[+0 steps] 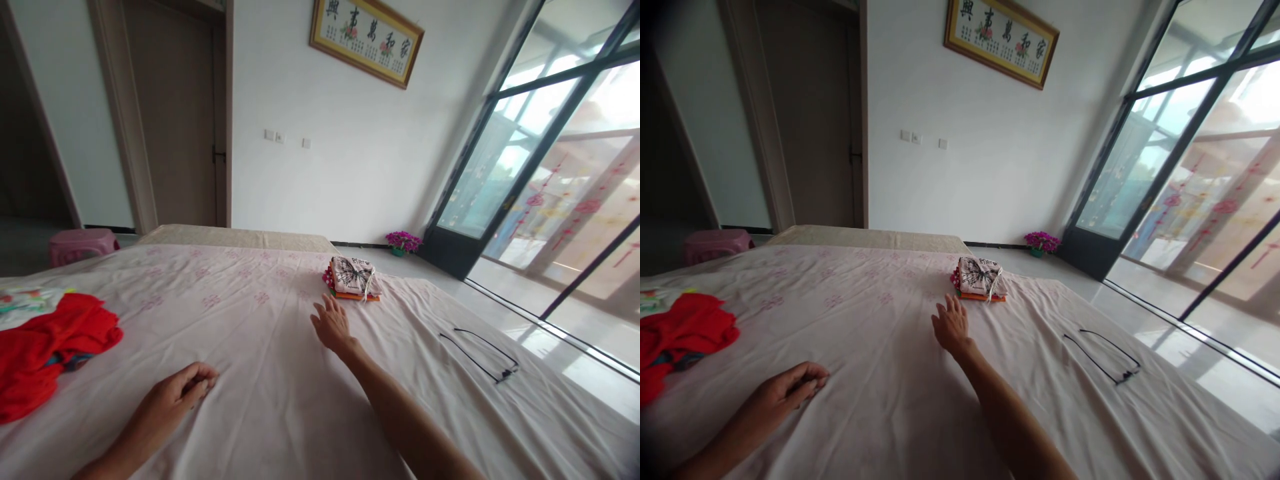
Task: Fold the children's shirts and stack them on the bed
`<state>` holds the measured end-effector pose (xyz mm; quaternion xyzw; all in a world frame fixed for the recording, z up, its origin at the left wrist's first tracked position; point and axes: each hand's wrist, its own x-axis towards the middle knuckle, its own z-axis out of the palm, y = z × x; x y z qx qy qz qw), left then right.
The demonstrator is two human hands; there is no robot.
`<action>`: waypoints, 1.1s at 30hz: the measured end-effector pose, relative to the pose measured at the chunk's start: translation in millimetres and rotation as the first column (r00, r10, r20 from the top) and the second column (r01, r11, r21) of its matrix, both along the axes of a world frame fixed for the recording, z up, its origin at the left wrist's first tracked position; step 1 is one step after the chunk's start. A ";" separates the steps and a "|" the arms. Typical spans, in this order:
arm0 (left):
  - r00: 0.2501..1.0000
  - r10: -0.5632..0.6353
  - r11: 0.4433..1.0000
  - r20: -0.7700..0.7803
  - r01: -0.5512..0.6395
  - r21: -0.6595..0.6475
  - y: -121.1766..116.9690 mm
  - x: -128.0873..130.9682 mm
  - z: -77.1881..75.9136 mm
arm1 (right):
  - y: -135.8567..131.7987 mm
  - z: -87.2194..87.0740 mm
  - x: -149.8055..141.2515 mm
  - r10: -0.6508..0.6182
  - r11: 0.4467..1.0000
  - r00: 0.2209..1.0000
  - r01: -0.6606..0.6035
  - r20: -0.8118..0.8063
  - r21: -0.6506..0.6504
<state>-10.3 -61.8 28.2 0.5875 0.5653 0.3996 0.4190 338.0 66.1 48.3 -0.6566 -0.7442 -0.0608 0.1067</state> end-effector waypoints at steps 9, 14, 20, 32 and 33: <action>1.000 -0.012 0.999 0.005 0.012 0.040 -7.1 -1.0 5.4 | -20.8 -25.7 -39.7 0.133 0.985 0.988 -0.141 -0.084 -0.098; 0.983 0.181 0.972 -0.044 -0.171 0.162 -1.6 -23.0 13.6 | -18.8 -27.8 -38.3 0.135 0.988 0.990 -0.138 -0.044 -0.073; 0.668 0.653 0.716 -0.356 -0.393 0.577 14.5 -100.0 24.4 | -14.2 -30.5 -37.0 0.159 0.986 0.987 -0.159 -0.016 -0.043; 0.309 0.820 0.561 -0.482 -0.603 0.567 13.4 -179.6 27.7 | -11.4 -32.4 -34.0 0.174 0.985 0.984 -0.174 -0.028 -0.016; 0.330 0.827 0.553 -0.454 -0.621 0.555 13.5 -183.7 29.1 | -10.9 -32.8 -33.7 0.176 0.984 0.984 -0.176 -0.030 -0.010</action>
